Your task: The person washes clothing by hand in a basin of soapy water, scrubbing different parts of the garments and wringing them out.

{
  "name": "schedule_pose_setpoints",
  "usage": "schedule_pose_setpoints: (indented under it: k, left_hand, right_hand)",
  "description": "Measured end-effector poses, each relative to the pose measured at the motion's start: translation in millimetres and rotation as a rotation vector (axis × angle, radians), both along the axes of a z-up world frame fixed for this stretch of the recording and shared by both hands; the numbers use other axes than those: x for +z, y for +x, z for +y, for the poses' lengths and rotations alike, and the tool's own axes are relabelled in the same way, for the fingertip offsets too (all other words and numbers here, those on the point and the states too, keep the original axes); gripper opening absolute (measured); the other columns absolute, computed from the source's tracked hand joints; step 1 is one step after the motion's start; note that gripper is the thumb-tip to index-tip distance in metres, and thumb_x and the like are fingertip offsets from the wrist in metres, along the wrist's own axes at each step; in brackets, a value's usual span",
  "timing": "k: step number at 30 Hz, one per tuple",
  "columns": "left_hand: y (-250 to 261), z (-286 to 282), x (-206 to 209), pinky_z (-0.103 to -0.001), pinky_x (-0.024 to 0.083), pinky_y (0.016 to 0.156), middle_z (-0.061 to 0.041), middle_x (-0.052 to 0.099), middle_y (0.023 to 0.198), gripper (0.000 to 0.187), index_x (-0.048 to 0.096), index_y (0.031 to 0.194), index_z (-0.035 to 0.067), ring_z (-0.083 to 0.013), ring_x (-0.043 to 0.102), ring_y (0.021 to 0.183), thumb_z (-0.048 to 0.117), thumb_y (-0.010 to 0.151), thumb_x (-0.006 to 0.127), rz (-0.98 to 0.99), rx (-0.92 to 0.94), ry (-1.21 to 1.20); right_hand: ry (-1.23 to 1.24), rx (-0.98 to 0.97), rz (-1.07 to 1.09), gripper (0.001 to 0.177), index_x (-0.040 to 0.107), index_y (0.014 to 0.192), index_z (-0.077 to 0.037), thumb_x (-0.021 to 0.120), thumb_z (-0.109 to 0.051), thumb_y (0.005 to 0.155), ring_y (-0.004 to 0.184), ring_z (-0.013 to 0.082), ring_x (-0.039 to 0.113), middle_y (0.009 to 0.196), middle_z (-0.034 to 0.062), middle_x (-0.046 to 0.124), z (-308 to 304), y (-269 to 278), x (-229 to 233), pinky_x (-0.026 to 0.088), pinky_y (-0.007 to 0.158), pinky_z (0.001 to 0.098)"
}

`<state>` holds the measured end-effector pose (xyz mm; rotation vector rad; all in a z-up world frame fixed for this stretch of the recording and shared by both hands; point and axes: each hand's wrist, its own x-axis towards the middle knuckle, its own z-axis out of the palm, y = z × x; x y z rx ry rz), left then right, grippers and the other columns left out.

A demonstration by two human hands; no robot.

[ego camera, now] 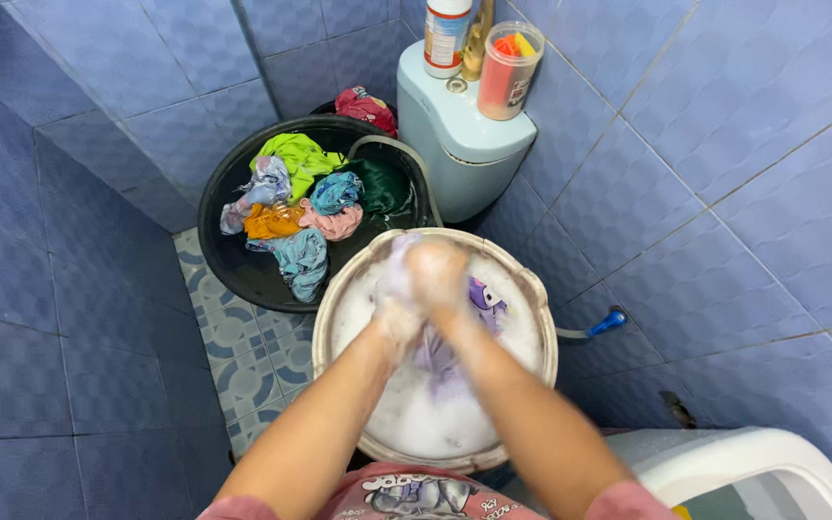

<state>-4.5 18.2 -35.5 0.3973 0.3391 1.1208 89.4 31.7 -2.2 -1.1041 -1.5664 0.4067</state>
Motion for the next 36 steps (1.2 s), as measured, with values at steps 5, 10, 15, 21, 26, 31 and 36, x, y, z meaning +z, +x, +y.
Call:
schedule_pose_setpoints:
  k: [5, 10, 15, 21, 26, 31, 36]
  left_hand:
    - [-21, -16, 88, -0.034, 0.053, 0.070, -0.006, 0.071, 0.094, 0.018, 0.067, 0.111, 0.006, -0.0189, 0.067, 0.079, 0.016, 0.098, 0.062, 0.438, -0.176, -0.259]
    - [-53, -12, 156, -0.030, 0.057, 0.086, -0.005, 0.075, 0.106, 0.028, 0.070, 0.119, 0.005, -0.0133, 0.071, 0.092, 0.007, 0.092, 0.063, 0.563, -0.284, 0.170]
    - [-31, 8, 141, -0.028, 0.057, 0.077, -0.004, 0.079, 0.095, 0.024, 0.075, 0.111, 0.006, -0.0110, 0.071, 0.084, 0.015, 0.091, 0.065, 1.197, -0.028, 0.495]
    - [-41, -7, 94, -0.035, 0.057, 0.076, -0.009, 0.078, 0.094, 0.034, 0.078, 0.108, 0.007, -0.0189, 0.070, 0.084, 0.036, 0.096, 0.068, 1.336, -0.070, 0.539]
    - [2, -9, 73, -0.038, 0.056, 0.086, -0.009, 0.075, 0.108, 0.048, 0.071, 0.118, 0.008, -0.0208, 0.071, 0.095, 0.047, 0.098, 0.052, 0.150, 0.130, -0.305]
    - [13, -17, 100, -0.044, 0.056, 0.091, -0.010, 0.072, 0.116, 0.054, 0.065, 0.126, 0.009, -0.0246, 0.070, 0.101, 0.051, 0.098, 0.045, 0.115, 0.039, -0.423]
    - [-36, 0, 158, -0.048, 0.056, 0.098, -0.013, 0.069, 0.126, 0.065, 0.058, 0.136, 0.008, -0.0278, 0.071, 0.109, 0.057, 0.098, 0.039, 0.173, -0.225, -0.180]
  right_hand:
    - [-0.239, -0.388, -0.593, 0.016, 0.069, 0.077, -0.008, 0.065, -0.015, 0.090, 0.068, 0.0304, 0.064, 0.078, 0.0145, 0.067, 50, 74, -29, 0.051, 0.065, 0.0450]
    - [-0.292, -0.123, -0.021, 0.025, 0.075, 0.090, -0.009, 0.073, -0.034, 0.088, 0.102, 0.0225, 0.063, 0.104, 0.0089, 0.071, 2, 80, 43, 0.050, 0.091, 0.0353]
    - [-0.622, 0.588, 0.126, 0.050, 0.064, 0.127, -0.010, 0.079, -0.032, 0.086, 0.107, 0.0108, 0.062, 0.116, 0.0013, 0.070, -26, 65, 98, 0.049, 0.095, 0.0281]
    - [-0.589, 0.281, 0.536, 0.042, 0.071, 0.119, 0.000, 0.078, -0.027, 0.088, 0.092, 0.0221, 0.071, 0.107, 0.0148, 0.076, -22, 91, 125, 0.057, 0.084, 0.0369]
    - [-0.075, 0.062, 0.144, 0.034, 0.069, 0.113, -0.003, 0.069, -0.032, 0.094, 0.090, 0.0277, 0.073, 0.102, 0.0161, 0.075, -71, -7, 121, 0.057, 0.082, 0.0391]
    - [-0.156, -0.226, 0.096, 0.032, 0.068, 0.107, -0.007, 0.060, -0.037, 0.100, 0.088, 0.0333, 0.074, 0.097, 0.0174, 0.075, -49, -4, 121, 0.056, 0.079, 0.0413]
    - [-0.306, -0.446, -0.308, 0.039, 0.072, 0.103, -0.001, 0.060, -0.038, 0.108, 0.090, 0.0441, 0.066, 0.094, 0.0263, 0.071, 11, 41, 122, 0.050, 0.078, 0.0534]
